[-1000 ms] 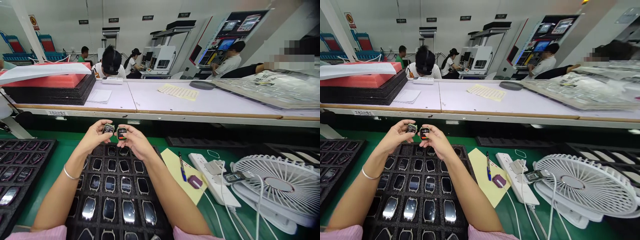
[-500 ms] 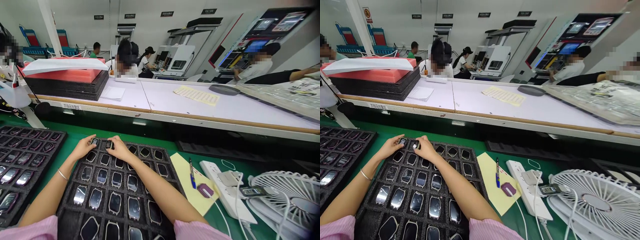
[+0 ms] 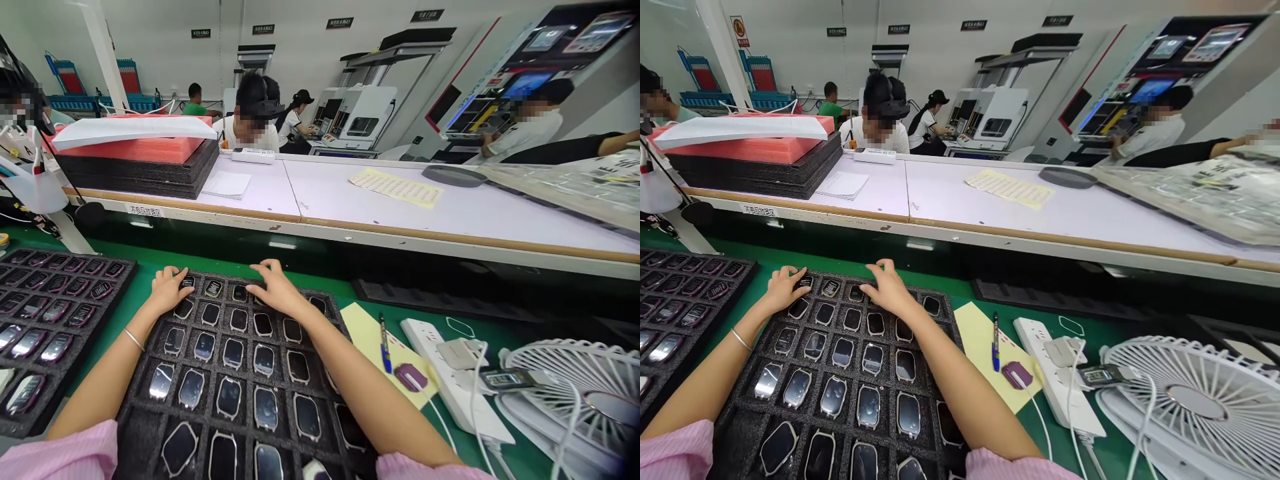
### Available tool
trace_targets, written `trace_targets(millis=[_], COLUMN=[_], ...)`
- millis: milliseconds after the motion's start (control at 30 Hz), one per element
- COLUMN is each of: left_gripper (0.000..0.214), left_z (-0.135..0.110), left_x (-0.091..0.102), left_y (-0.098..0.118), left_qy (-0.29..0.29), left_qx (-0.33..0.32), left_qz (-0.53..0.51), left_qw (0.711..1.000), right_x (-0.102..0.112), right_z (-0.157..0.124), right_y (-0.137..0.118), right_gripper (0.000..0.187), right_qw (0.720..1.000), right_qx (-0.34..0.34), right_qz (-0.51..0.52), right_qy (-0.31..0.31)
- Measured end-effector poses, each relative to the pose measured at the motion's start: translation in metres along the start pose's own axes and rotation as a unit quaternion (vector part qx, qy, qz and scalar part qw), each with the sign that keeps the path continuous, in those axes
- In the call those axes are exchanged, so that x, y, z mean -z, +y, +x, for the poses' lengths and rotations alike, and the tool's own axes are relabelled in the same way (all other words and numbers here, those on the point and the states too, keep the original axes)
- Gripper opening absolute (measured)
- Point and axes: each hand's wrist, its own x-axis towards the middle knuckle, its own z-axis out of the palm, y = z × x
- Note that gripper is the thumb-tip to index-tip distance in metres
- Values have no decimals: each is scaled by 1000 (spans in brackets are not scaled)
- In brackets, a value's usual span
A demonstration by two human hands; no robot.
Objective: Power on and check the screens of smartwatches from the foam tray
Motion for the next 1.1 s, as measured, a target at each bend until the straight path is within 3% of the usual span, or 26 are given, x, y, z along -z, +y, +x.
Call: trace_targets(millis=[133, 267, 533, 767, 933, 1100], left_gripper=[65, 50, 47, 45, 49, 53], left_z=[-2, -9, -27, -28, -28, -32], left_x=[4, 11, 1, -4, 0, 5], left_y=[3, 5, 6, 19, 15, 19], left_qy=[17, 49, 95, 96, 139, 121], left_qx=[3, -12, -52, -118, -106, -109], left_qz=[27, 45, 80, 53, 27, 25], left_qw=[999, 998, 991, 987, 984, 986], right_x=[19, 13, -3, -7, -9, -10], right_z=[-17, -27, -32, -33, -33, -32], right_y=[27, 37, 40, 38, 38, 36], right_gripper=[51, 47, 42, 41, 39, 36], right_qw=[999, 998, 998, 997, 997, 995], right_qx=[-33, -45, -36, -27, -27, -41], right_qz=[-15, -27, -48, -60, -69, -86], right_qy=[18, 36, 32, 27, 27, 26])
